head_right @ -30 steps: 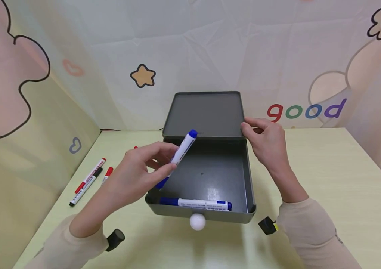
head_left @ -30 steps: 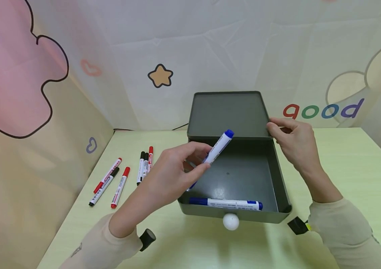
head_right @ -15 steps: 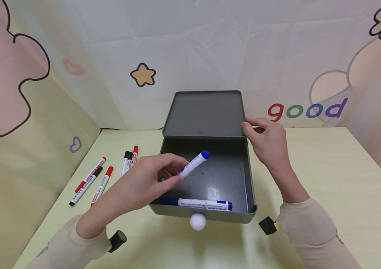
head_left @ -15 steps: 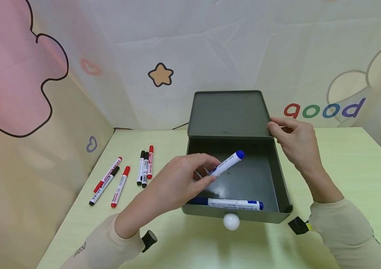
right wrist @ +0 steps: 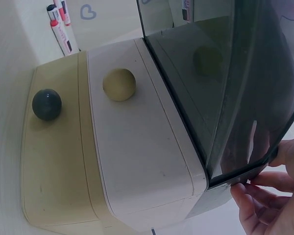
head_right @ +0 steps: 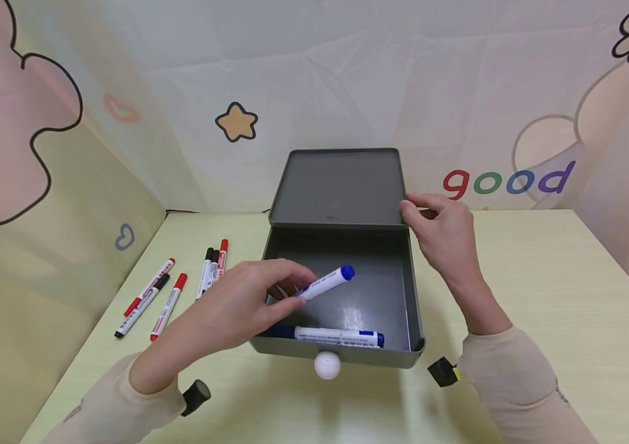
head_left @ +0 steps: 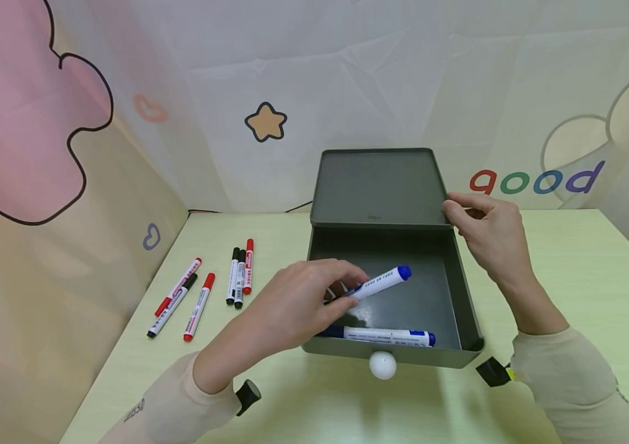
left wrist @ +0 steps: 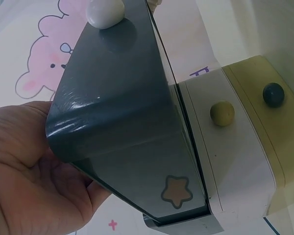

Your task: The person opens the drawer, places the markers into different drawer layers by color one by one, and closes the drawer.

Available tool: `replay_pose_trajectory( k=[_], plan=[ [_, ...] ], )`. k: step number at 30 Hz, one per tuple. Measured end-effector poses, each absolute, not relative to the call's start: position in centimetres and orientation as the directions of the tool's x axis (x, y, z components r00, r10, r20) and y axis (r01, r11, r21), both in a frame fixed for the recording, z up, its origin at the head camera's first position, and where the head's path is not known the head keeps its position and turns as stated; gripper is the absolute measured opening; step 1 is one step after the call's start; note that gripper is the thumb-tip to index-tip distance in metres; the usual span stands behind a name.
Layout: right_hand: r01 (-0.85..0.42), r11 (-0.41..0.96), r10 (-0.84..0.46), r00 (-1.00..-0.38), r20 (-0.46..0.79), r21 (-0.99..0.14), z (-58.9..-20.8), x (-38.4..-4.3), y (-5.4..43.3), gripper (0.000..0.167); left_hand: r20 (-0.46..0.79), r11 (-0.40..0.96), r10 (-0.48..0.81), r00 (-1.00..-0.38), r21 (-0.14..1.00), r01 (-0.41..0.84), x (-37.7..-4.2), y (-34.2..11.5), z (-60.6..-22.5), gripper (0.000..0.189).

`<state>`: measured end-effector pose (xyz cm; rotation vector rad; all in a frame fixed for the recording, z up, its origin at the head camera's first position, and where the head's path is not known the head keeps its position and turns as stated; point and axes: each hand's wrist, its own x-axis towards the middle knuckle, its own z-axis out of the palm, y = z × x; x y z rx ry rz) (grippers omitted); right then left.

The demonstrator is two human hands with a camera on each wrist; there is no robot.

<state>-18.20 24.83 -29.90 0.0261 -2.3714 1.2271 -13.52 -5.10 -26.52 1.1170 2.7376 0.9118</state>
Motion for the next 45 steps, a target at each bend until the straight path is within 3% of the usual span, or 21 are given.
replay_pose_trajectory(
  k=[22,37,45],
  plan=[
    [-0.219,0.593,0.197,-0.894,0.403,-0.775,-29.9,-18.2,24.7,0.037,0.184,0.573,0.663,-0.726,0.500,0.650,-13.3,-4.9,-26.8,0.024],
    [-0.224,0.583,0.199,-0.893,0.404,-0.781,-29.8,-18.0,24.6,0.037,0.379,0.477,0.605,-0.700,0.531,0.700,-12.4,-5.6,-26.7,0.022],
    [-0.229,0.582,0.199,-0.890,0.410,-0.781,-29.8,-18.1,24.5,0.037,0.461,0.405,0.502,-0.732,0.622,0.670,-10.7,-6.3,-26.4,0.018]
  ],
)
